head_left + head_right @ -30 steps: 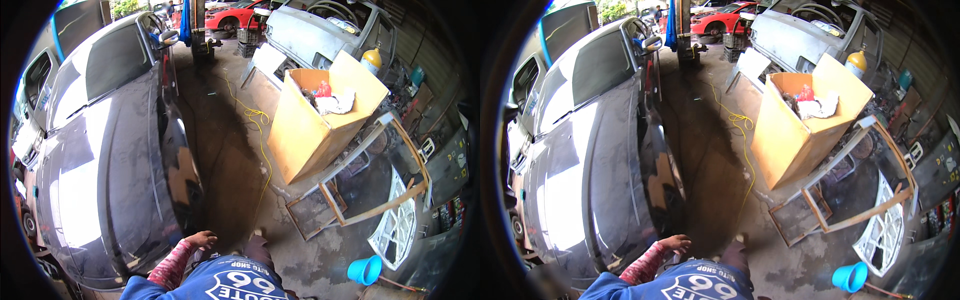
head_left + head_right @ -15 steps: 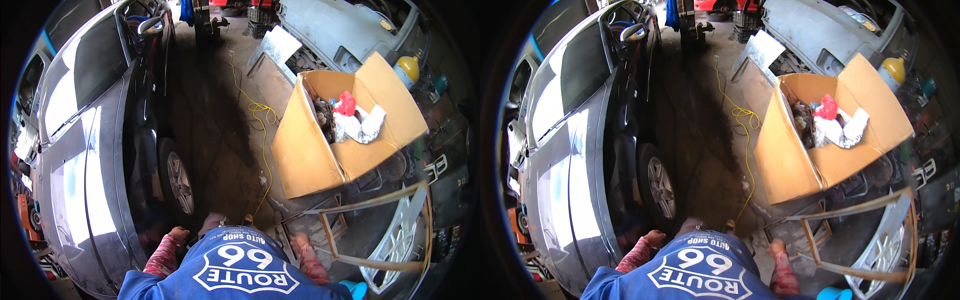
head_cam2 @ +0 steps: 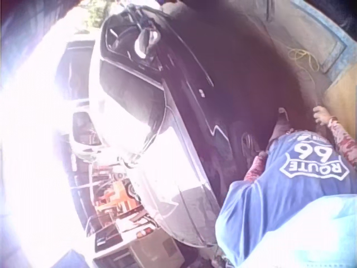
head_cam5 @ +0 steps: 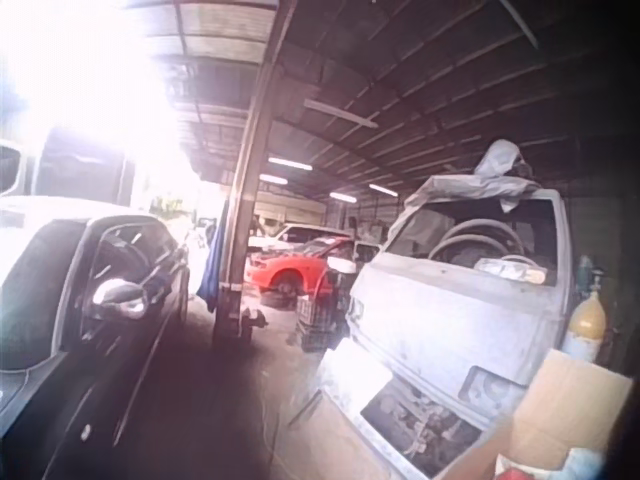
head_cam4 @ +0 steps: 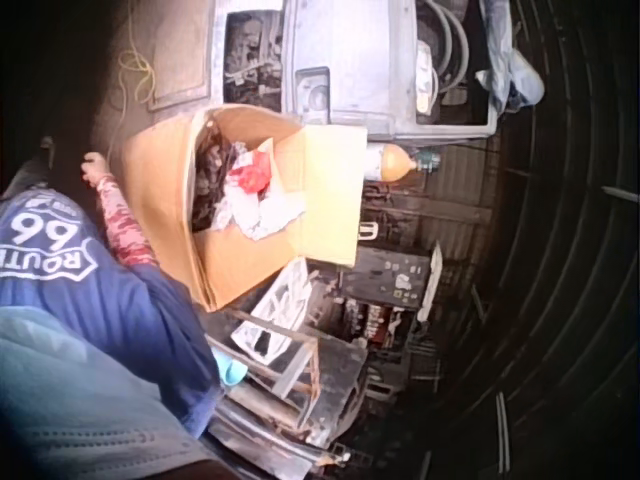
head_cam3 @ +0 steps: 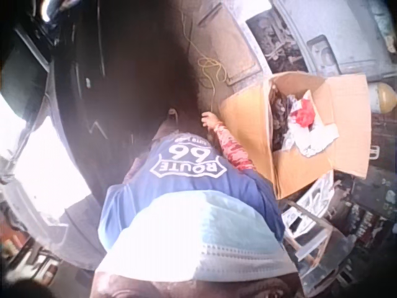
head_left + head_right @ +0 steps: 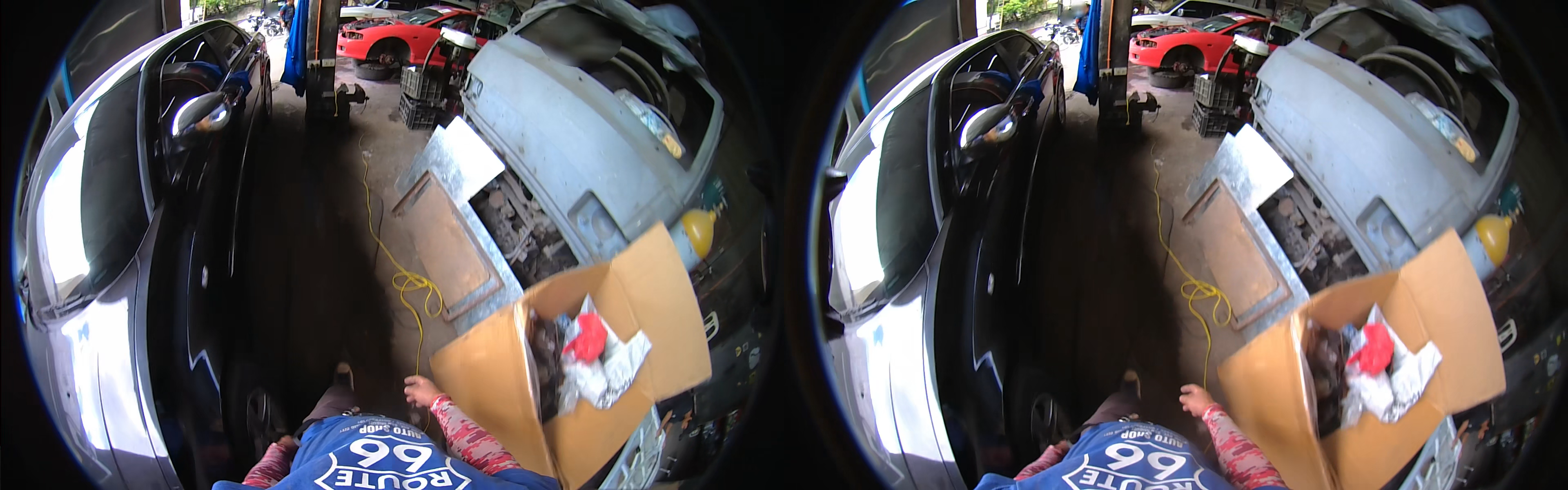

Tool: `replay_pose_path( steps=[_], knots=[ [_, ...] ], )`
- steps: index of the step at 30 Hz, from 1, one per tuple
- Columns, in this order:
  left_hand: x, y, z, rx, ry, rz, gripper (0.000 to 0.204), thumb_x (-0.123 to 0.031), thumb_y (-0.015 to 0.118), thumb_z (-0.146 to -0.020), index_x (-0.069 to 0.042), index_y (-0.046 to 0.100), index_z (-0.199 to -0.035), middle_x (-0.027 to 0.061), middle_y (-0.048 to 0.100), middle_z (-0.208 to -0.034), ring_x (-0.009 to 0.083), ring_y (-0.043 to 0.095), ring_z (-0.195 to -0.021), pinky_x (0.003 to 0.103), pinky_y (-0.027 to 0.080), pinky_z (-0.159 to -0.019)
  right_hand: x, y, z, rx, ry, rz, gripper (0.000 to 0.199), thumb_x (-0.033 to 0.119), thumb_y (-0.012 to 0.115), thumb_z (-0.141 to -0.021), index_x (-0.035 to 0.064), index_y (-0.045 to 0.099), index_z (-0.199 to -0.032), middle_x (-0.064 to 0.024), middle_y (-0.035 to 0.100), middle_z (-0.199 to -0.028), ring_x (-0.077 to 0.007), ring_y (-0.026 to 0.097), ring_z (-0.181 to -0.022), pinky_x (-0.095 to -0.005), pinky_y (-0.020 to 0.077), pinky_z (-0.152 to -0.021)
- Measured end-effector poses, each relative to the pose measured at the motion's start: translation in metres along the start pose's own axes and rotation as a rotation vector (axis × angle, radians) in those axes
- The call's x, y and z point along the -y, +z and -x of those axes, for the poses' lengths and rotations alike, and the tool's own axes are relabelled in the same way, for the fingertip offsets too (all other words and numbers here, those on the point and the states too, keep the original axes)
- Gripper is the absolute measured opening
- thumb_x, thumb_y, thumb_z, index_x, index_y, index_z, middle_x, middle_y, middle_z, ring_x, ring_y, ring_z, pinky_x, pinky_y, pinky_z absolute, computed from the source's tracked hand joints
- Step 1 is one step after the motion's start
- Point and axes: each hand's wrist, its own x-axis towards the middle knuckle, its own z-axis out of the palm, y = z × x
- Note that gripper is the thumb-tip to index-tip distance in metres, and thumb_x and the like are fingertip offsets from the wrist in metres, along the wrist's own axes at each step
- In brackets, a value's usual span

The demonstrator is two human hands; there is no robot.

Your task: The person uses a hammer and drill bit to mark a spot on a white car part, then drills multiple holes into it using a power drill. The person sits on the floor during the task.

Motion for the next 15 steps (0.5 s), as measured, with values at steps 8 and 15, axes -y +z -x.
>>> replay_pose_path(
  steps=[8, 15],
  knots=[
    [-0.366, -0.175, -0.033, -0.215, 0.352, 0.324, 0.030, -0.021, 0.062, -0.100, 0.000, 0.070, -0.120, 0.0098, 0.070, -0.085, 0.0193, 0.071, -0.066, 0.033, 0.053, -0.050, 0.073, -0.131, -0.100, -0.250, 0.181, -0.381, 0.057, 0.022, 0.068, -0.098, 0.0085, 0.056, -0.152, -0.0089, 0.074, -0.116, -0.0231, 0.076, -0.096, -0.0429, 0.0593, -0.074],
    [-0.519, -0.184, -0.143, -0.182, 0.241, 0.535, 0.015, -0.018, 0.060, -0.101, -0.006, 0.067, -0.107, 0.0098, 0.069, -0.084, 0.0227, 0.068, -0.060, 0.037, 0.049, -0.044, 0.044, -0.222, -0.213, -0.073, 0.566, -0.253, 0.029, 0.023, 0.066, -0.097, 0.0106, 0.073, -0.122, -0.0101, 0.077, -0.108, -0.0264, 0.077, -0.088, -0.0451, 0.0605, -0.073]
  ],
)
